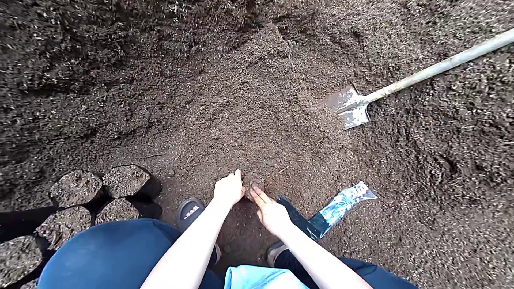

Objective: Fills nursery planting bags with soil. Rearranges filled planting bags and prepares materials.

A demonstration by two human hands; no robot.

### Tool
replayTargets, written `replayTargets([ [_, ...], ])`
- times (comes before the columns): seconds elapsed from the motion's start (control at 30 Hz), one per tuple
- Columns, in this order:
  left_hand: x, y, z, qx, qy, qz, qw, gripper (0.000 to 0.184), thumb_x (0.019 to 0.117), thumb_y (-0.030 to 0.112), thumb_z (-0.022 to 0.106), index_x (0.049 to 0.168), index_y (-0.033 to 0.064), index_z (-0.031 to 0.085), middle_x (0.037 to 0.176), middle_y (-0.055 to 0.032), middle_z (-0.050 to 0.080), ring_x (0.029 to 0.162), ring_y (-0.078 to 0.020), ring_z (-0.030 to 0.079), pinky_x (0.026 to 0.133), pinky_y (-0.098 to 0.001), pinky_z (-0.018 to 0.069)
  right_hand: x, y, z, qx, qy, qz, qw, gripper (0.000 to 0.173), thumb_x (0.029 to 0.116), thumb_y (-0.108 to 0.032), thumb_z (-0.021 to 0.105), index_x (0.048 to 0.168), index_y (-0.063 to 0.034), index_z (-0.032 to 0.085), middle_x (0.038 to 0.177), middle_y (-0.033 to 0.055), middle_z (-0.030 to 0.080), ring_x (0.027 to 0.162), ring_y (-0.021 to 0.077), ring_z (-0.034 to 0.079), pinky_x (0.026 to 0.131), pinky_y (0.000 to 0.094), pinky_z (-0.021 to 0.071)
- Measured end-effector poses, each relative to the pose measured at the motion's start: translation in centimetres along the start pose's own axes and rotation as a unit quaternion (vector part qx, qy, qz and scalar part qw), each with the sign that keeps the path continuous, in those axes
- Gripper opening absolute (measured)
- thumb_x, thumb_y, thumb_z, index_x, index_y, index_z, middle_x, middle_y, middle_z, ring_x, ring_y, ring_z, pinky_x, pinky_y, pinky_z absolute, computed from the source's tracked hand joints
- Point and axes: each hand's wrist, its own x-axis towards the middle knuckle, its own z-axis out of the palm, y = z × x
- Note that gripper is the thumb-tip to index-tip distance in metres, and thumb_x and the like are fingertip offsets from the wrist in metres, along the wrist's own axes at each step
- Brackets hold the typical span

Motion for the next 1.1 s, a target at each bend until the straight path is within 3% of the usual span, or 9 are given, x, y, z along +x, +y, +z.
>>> replayTargets([
  [0.17,0.6,0.8,2.1,0.005,0.055,0.026,0.998,0.043,0.1127,0.030,0.029,0.147,0.0114,0.048,0.129,-0.0205,0.066,0.116,-0.0408,0.067,0.092,-0.0599,0.0534,0.1,-1.1,0.3,-0.039,-0.058,0.044,0.997,0.066,0.1037,-0.008,0.041,0.165,-0.0196,0.021,0.173,-0.0018,0.013,0.118,0.0308,0.067,0.090,0.0512,0.0567],
  [0.27,-0.1,0.8,1.5,-0.054,0.106,0.007,0.993,0.047,0.1133,0.038,0.026,0.143,0.0116,0.051,0.128,-0.0193,0.067,0.117,-0.0394,0.067,0.093,-0.0606,0.0532,0.6,-0.2,-3.5,0.029,-0.026,0.022,0.999,0.044,0.1048,-0.020,0.044,0.147,-0.0172,0.056,0.159,0.0033,0.047,0.129,0.0300,0.060,0.101,0.0569,0.0509],
  [0.37,-0.9,0.4,-0.5,-0.159,0.137,-0.040,0.977,0.057,0.1116,0.052,0.025,0.141,0.0121,0.053,0.127,-0.0206,0.067,0.121,-0.0389,0.065,0.096,-0.0622,0.0507,2.4,1.5,-5.2,0.093,0.078,0.014,0.993,0.047,0.1047,-0.016,0.042,0.149,-0.0225,0.053,0.151,0.0093,0.052,0.127,0.0295,0.061,0.100,0.0534,0.0529],
  [0.53,0.0,-1.7,2.5,-0.295,-0.015,-0.075,0.953,0.084,0.1025,0.067,0.043,0.161,0.0092,0.025,0.128,-0.0253,0.065,0.110,-0.0372,0.069,0.096,-0.0552,0.0544,6.6,5.4,-3.6,0.270,0.041,0.040,0.961,0.056,0.1051,-0.040,0.056,0.154,-0.0148,0.046,0.155,0.0198,0.045,0.135,0.0329,0.053,0.113,0.0506,0.0436],
  [0.6,0.6,-1.4,4.1,-0.318,-0.054,-0.071,0.944,0.080,0.1049,0.059,0.048,0.164,0.0150,0.016,0.123,-0.0249,0.065,0.097,-0.0345,0.070,0.089,-0.0503,0.0567,7.7,6.4,-3.4,0.329,-0.034,0.056,0.942,0.062,0.1029,-0.044,0.060,0.154,-0.0133,0.045,0.137,0.0205,0.060,0.104,0.0276,0.065,0.091,0.0449,0.0530],
  [0.67,1.0,-1.1,4.3,-0.271,-0.038,-0.058,0.960,0.068,0.1085,0.051,0.044,0.163,0.0149,0.025,0.132,-0.0241,0.062,0.107,-0.0350,0.069,0.094,-0.0523,0.0545,8.3,6.4,-3.4,0.358,-0.012,0.055,0.932,0.046,0.1069,-0.038,0.054,0.139,-0.0066,0.057,0.113,0.0168,0.067,0.081,0.0216,0.064,0.077,0.0399,0.0540],
  [0.8,1.7,-1.0,2.4,-0.196,0.044,-0.011,0.979,0.049,0.1075,0.032,0.048,0.150,0.0075,0.050,0.155,-0.0240,0.043,0.141,-0.0379,0.047,0.114,-0.0564,0.0402,8.8,5.9,-4.2,0.363,0.116,0.072,0.922,0.041,0.1082,-0.032,0.052,0.139,-0.0054,0.056,0.114,0.0194,0.068,0.100,0.0298,0.067,0.095,0.0484,0.0518],
  [0.93,2.9,-0.6,2.0,-0.138,0.085,0.031,0.986,0.039,0.1080,0.032,0.050,0.140,0.0110,0.060,0.139,-0.0164,0.059,0.130,-0.0314,0.058,0.107,-0.0538,0.0475,9.0,6.3,-4.5,0.250,-0.020,-0.019,0.968,0.043,0.1023,-0.026,0.061,0.139,-0.0025,0.058,0.137,0.0228,0.059,0.127,0.0344,0.059,0.111,0.0516,0.0436],
  [1.1,3.9,0.5,2.3,-0.173,0.156,0.022,0.972,0.045,0.1098,0.045,0.043,0.119,0.0072,0.066,0.115,-0.0153,0.067,0.110,-0.0304,0.067,0.093,-0.0548,0.0519,11.7,6.0,-6.8,0.279,0.125,0.053,0.951,0.046,0.1107,-0.040,0.042,0.117,0.0000,0.066,0.104,0.0222,0.070,0.103,0.0370,0.068,0.093,0.0576,0.0518],
])
